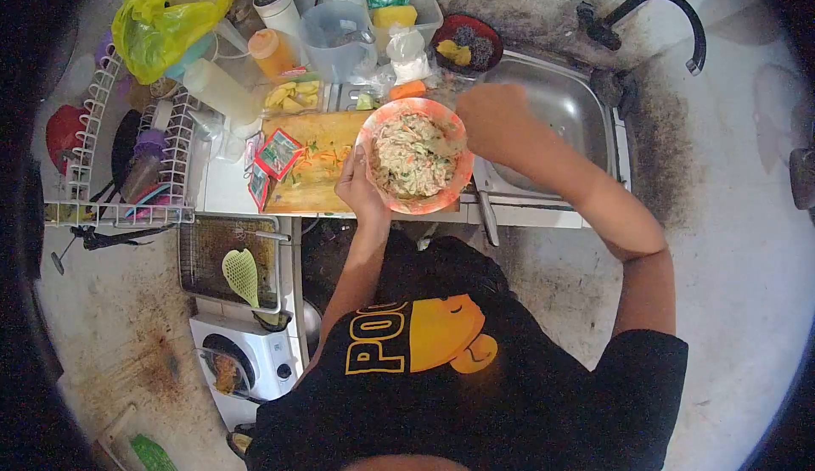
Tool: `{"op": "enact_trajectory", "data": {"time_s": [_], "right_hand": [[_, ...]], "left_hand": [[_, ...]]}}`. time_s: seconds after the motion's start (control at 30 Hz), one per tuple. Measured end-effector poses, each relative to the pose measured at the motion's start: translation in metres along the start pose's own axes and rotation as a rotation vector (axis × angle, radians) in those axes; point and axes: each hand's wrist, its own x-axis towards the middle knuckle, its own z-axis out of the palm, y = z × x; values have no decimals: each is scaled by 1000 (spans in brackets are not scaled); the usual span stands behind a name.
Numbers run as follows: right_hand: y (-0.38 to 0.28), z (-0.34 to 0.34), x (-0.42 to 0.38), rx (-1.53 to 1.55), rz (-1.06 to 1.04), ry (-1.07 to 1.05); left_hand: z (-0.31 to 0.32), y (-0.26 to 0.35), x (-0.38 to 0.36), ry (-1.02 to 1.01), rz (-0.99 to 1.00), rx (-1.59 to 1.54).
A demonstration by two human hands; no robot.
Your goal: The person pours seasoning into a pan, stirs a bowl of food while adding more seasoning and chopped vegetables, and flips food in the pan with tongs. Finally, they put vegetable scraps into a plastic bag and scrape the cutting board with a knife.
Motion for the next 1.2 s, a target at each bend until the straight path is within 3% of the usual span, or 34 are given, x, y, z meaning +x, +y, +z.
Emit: {"op": "enact_trajectory", "data": {"time_s": [0.1,0.23,0.33,0.47,0.53,0.63,0.77,0.87,0.93,1.03,1.07,1.13,1.2], "right_hand": [[1,23,14,-34,-100,182],[-14,25,24,-5,-135,193],[-29,65,36,-89,-60,100],[-38,75,15,-5,-192,175],[-37,49,-6,144,-25,86],[-46,96,-19,82,-166,81],[-33,90,22,88,-45,137],[-19,43,28,-19,-133,140],[-20,18,25,-131,-194,259],[-18,44,62,-168,-348,379],[-18,56,68,-169,-352,377],[-20,72,77,-233,-554,264],[-13,74,73,-256,-482,173]], "left_hand": [[0,2,1,-2,-4,5],[-3,-1,3,10,61,72],[-2,-3,3,15,59,103],[1,-5,2,30,114,93],[3,-5,3,45,129,104],[1,-2,1,76,115,159],[-1,-2,5,15,108,191],[-1,0,11,-4,128,221],[-2,-2,9,-3,129,234],[-1,-1,12,-29,129,222],[-1,0,12,-44,142,235],[-1,1,13,-53,157,249],[1,1,11,-13,222,269]]}}
